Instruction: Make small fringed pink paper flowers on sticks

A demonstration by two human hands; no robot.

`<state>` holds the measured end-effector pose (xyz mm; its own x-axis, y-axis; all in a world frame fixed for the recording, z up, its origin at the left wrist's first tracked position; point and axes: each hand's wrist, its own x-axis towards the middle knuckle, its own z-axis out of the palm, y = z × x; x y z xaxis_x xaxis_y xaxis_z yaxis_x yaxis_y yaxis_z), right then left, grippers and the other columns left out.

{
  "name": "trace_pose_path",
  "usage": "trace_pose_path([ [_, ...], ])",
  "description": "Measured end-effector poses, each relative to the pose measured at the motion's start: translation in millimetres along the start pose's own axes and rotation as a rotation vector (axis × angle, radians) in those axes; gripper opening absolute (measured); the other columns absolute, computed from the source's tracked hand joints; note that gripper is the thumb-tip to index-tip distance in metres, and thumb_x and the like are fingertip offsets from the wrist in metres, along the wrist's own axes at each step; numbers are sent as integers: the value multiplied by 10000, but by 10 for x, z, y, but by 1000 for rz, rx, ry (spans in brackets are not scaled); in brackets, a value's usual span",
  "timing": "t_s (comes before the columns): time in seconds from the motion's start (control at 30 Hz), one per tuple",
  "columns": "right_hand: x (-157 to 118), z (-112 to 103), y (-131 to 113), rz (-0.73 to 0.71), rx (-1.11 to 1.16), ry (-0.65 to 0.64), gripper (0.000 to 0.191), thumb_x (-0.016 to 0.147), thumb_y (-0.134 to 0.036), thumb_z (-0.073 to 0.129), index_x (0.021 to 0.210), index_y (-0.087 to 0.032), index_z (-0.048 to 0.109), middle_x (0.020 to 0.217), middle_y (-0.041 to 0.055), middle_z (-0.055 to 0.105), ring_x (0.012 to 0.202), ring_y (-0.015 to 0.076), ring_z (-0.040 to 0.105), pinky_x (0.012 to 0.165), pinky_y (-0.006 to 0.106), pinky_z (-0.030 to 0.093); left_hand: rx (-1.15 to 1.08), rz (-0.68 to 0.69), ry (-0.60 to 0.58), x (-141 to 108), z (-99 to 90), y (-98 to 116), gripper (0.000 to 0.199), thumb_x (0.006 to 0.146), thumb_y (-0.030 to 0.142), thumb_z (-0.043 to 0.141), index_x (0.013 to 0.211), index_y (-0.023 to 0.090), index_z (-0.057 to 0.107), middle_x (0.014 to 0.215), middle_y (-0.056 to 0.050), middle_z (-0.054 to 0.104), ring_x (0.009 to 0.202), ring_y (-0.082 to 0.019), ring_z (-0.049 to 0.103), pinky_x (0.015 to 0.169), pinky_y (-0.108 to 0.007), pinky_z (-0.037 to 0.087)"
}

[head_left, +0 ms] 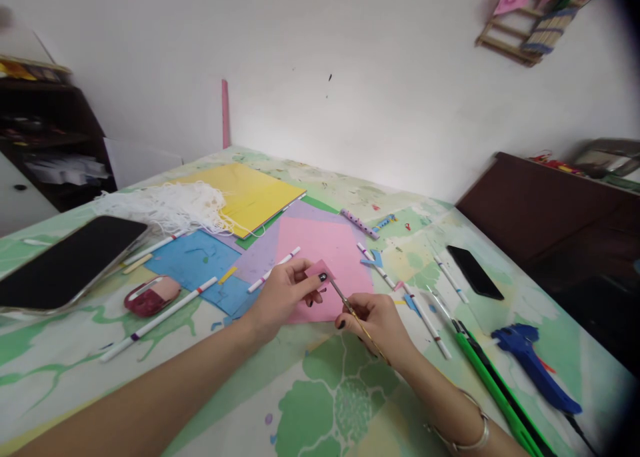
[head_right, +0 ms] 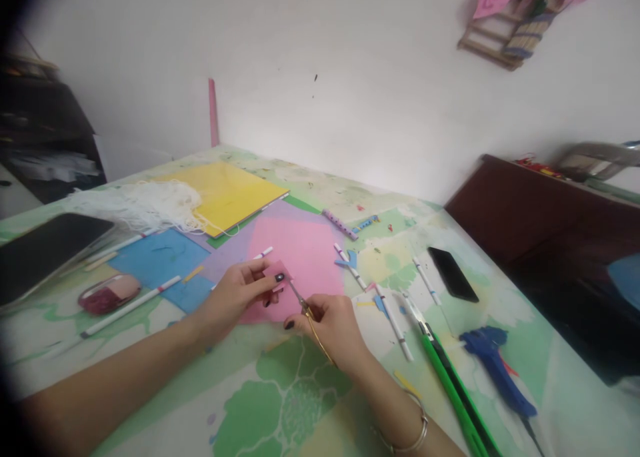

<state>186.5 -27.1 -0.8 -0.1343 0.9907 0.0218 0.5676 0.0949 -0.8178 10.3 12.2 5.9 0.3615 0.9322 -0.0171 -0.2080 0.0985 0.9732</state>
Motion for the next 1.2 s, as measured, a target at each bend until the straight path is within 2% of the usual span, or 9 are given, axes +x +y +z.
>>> trace_pose_path([
  [0.53, -8, 46, -10, -37, 23, 19, 327, 697, -386, 606, 510, -155, 467, 485, -62, 256, 481, 69, 238, 430, 204, 171, 6, -34, -54, -14, 32, 0, 160, 727, 268, 669, 756, 119, 618, 577, 9, 573, 515, -91, 523, 532, -216, 409],
  [0.7, -9, 53, -10, 8, 42, 17, 384, 674, -428, 622, 483, -169, 412, 467, -65, 240, 468, 67, 220, 420, 211, 153, 9, -42, -55, -18, 38, -6, 162, 734, 270, 666, 746, 120, 605, 582, 11, 574, 518, -89, 530, 533, -213, 415],
  [0.93, -3, 34, -47, 50, 27, 24, 372, 653, -425, 640, 479, -167, 437, 450, -60, 253, 454, 69, 236, 415, 208, 158, 5, -49, -58, -6, 12, -11, 175, 738, 273, 663, 780, 115, 603, 602, -12, 617, 539, -113, 588, 545, -229, 444],
  [1.2, -1, 26, -27, 41, 41, 39, 419, 645, -462, 643, 463, -176, 397, 449, -63, 237, 447, 66, 224, 409, 210, 155, -2, -83, -13, -1, -10, -8, 212, 729, 307, 681, 788, 125, 588, 780, -89, 706, 614, -172, 678, 516, -224, 474],
])
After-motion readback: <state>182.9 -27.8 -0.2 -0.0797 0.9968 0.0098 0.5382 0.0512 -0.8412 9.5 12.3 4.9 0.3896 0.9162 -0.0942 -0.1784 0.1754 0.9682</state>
